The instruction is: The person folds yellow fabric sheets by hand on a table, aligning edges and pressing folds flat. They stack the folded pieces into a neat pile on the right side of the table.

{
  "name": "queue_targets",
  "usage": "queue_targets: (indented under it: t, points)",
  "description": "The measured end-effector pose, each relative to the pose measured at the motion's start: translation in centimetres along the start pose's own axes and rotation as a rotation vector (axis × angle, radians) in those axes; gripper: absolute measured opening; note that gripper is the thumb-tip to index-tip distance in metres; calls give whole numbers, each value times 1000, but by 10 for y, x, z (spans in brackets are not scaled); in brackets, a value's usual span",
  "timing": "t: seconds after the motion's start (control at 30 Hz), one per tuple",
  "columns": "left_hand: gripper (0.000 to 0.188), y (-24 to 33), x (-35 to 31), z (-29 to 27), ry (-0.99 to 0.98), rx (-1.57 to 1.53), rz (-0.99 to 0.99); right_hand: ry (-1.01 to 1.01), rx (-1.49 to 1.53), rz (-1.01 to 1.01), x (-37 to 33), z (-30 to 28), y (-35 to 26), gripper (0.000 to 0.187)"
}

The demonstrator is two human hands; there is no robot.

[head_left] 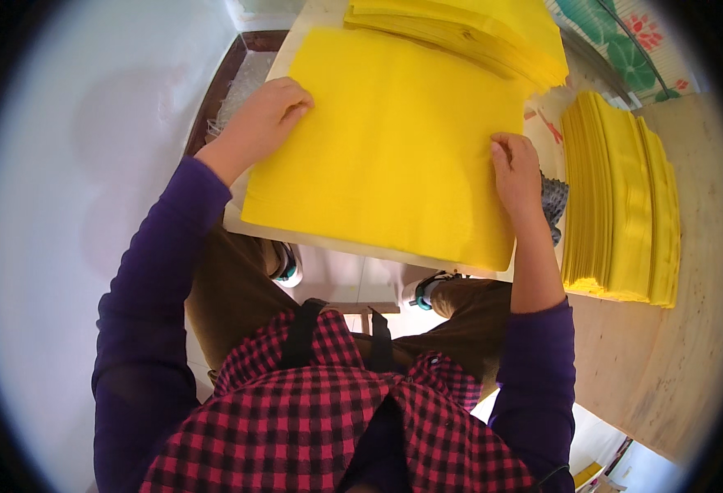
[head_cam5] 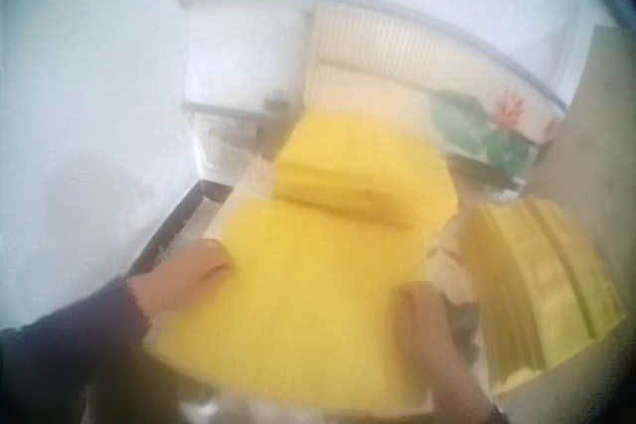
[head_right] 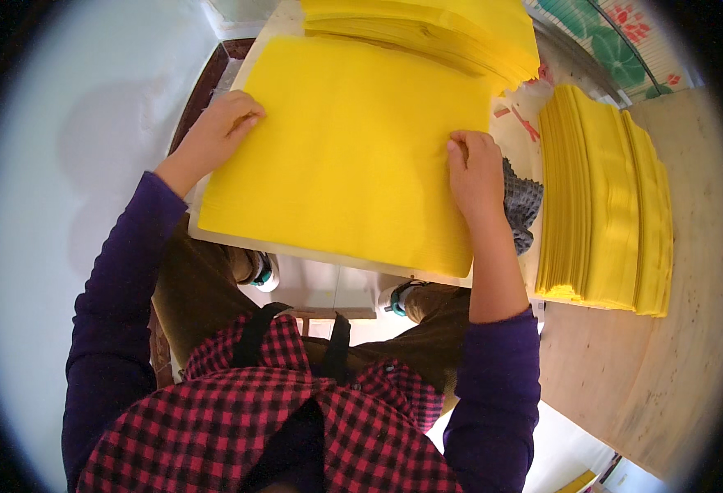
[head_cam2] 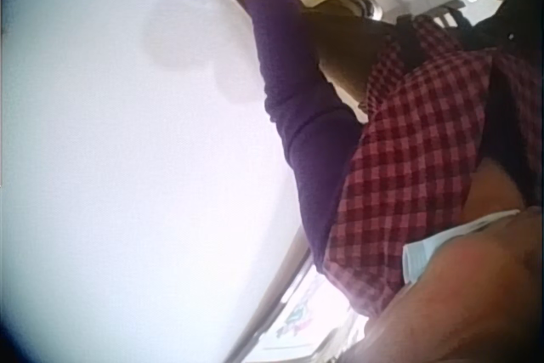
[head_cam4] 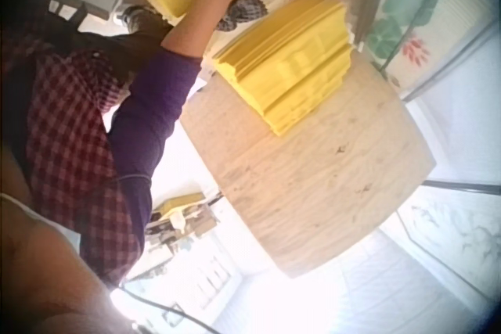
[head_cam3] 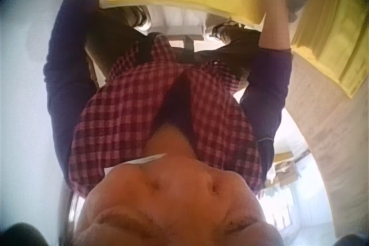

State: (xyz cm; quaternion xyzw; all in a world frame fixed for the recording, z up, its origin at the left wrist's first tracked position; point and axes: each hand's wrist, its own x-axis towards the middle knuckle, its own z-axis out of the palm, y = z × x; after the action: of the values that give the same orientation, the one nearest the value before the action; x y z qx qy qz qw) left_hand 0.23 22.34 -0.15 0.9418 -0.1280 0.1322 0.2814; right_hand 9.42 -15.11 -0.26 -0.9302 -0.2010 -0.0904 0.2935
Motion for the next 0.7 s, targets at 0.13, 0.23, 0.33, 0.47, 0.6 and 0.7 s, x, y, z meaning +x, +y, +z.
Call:
queue_targets:
  t: [0.13,0.23,0.33,0.47,0.6,0.7]
  points:
    - [10,0,7,-3,0,-4,-51,15,48,-36,6,-6,4,22]
    - [10,10,-22,-12,-16,50,17,-30,11,-84,-29,-27,-3,21]
    - [11,19,-50,-15,-14,0,43,-103,55,-83,-59,-36,-14,20]
    - [11,10,-33,-9,6,22,29,-111,52,-50,-44,-23,-15,20]
    - [13,0,-1,-6,-31,19,-51,-24,2,5,-8,-7,-9,21]
    - [12,2,-6,-9,35,28,-6,3,54,31,-12,-10,-7,21]
